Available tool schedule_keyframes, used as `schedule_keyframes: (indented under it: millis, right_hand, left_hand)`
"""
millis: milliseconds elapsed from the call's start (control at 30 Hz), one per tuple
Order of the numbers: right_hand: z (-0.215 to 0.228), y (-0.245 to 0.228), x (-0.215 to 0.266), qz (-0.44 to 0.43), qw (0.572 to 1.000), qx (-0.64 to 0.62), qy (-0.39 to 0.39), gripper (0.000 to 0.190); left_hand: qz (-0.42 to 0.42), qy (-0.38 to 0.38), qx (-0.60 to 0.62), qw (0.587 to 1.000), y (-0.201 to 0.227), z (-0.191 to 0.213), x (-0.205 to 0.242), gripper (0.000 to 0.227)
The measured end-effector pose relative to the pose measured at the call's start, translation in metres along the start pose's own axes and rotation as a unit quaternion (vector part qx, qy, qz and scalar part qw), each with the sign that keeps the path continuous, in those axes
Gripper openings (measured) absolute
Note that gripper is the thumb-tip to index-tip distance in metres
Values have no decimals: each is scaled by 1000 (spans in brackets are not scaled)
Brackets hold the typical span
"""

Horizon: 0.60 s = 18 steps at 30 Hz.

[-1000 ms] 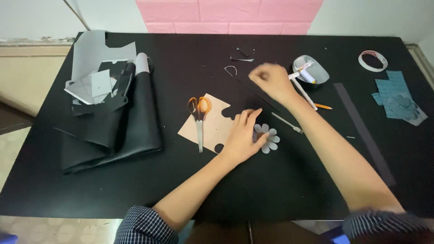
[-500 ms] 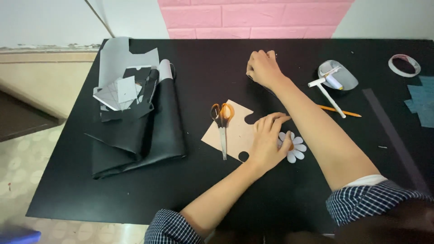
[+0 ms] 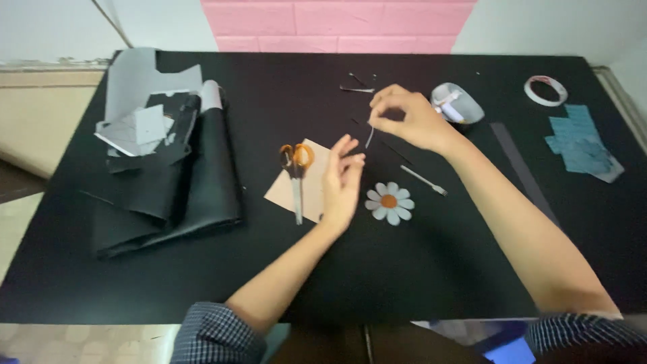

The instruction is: Crafting a leather flower by punching holes with a mallet and punch tool, then sewing the pieces together with a needle and thread.

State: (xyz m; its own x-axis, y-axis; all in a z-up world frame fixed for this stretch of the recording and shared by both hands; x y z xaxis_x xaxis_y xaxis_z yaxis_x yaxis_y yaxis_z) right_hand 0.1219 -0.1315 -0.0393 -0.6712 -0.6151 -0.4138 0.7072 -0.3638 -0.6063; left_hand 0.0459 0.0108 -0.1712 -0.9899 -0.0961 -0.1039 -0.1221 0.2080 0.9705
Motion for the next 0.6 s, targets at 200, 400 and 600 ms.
schedule_keyframes:
  millis: [200,400,600]
  right_hand:
    - [2,-5,79,-6,999,-46,4,7]
    - [-13,0,105,5,996,-7,88,9]
    - [-24,-3,112,44,986,19,163,9]
  left_hand:
    - [30,-73,-46,996,17,-10,8,37]
    - [29,-114,-159,980,-2,-18,8,13]
    - [-54,-77,-213,973,6,-19,4,8]
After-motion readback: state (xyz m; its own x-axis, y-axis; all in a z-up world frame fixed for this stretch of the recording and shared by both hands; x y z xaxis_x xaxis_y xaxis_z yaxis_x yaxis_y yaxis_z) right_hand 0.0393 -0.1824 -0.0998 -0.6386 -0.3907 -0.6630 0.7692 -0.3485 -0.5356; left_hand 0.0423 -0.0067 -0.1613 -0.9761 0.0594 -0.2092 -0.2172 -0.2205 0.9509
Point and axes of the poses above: each hand's wrist, its own x-axis away from the middle knuckle, its own z-axis out of the back of the hand, y = z × x, the point moved 4 cm from there along -x, towards the middle knuckle, and after that the axes turned 14 degrees about z, right-handed, at the moved point
